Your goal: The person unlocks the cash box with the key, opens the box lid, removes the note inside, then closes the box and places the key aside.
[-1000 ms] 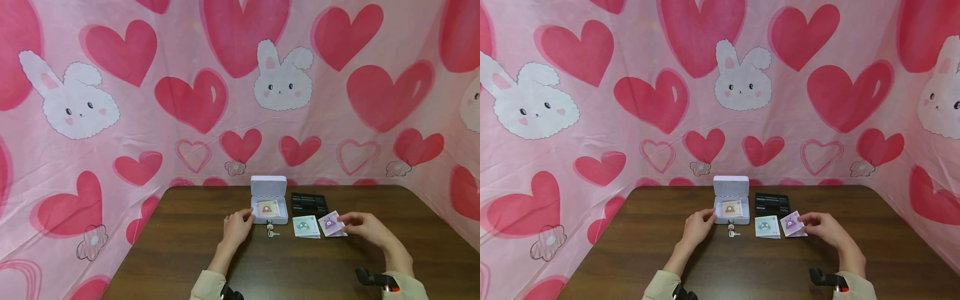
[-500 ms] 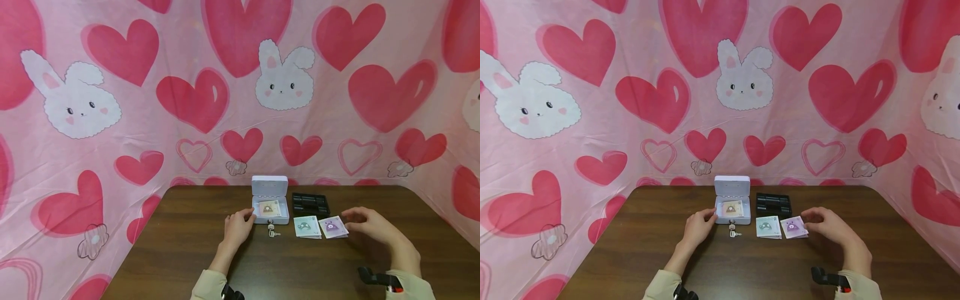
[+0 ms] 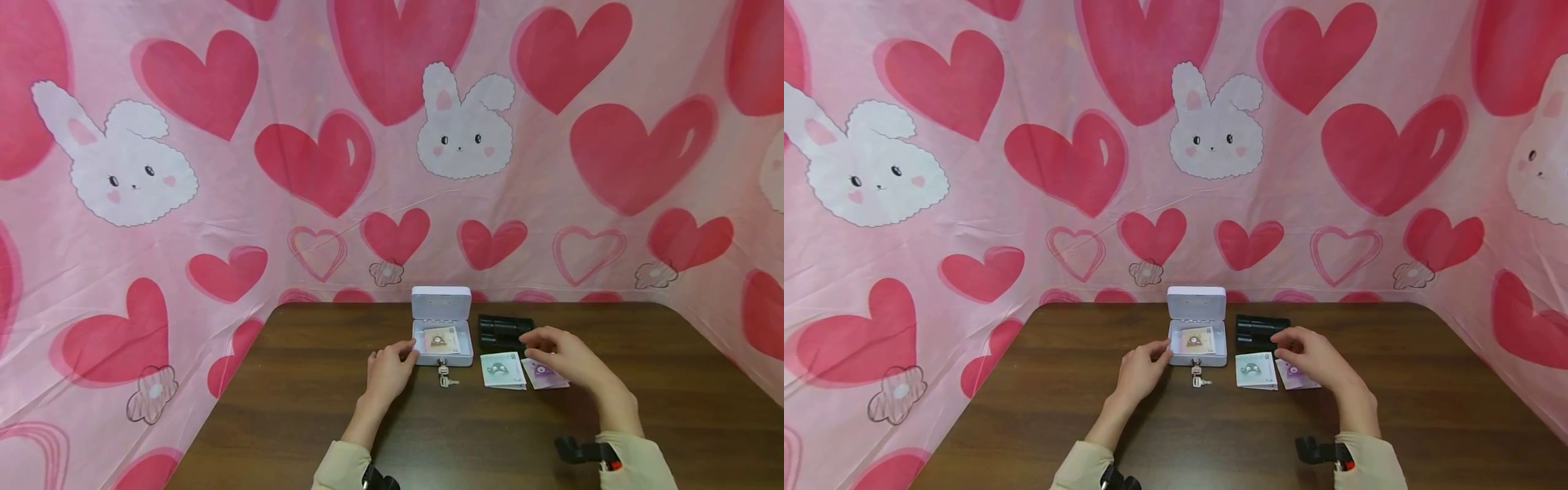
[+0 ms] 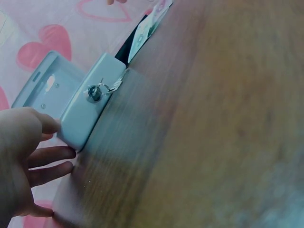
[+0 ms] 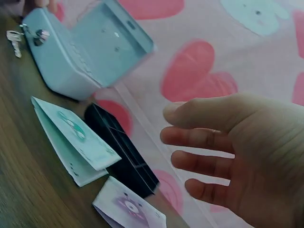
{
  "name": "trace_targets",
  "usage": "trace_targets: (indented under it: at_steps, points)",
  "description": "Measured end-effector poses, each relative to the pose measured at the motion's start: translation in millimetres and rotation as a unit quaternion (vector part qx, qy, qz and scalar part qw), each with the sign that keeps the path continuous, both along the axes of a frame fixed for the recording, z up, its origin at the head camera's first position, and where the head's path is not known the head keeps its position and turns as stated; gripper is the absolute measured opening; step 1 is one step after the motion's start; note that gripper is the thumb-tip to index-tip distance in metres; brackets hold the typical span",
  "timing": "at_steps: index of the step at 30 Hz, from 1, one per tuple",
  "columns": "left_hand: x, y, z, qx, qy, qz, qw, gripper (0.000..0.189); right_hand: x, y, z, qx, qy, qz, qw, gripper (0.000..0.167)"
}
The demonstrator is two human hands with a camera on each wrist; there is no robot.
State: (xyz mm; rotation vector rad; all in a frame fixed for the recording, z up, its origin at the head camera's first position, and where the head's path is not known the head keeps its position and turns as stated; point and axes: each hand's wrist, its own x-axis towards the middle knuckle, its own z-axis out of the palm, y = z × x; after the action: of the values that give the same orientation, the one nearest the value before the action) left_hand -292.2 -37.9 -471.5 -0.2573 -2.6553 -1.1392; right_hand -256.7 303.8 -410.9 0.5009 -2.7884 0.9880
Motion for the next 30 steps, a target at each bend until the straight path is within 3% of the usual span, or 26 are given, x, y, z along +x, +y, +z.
trace_targets:
  at_steps: [6, 17, 30]
  points:
    - [0.2, -0.1, -1.0, -0.005, 0.007, 0.000, 1.0000, 0.029, -4.7, -14.4, -1.4, -0.009, 0.016, -0.019, 0.9997, 0.028]
    - [0.0, 0.0, 0.6, -0.021, 0.024, 0.008, 0.9994, 0.028, -13.2, -51.1, -2.9, -0.014, 0.037, -0.018, 0.9991, 0.029]
    - [0.0, -0.2, 0.5, -0.010, 0.019, 0.005, 0.9997, 0.028, -35.7, -96.9, -30.6, -0.038, 0.046, -0.038, 0.9975, 0.022]
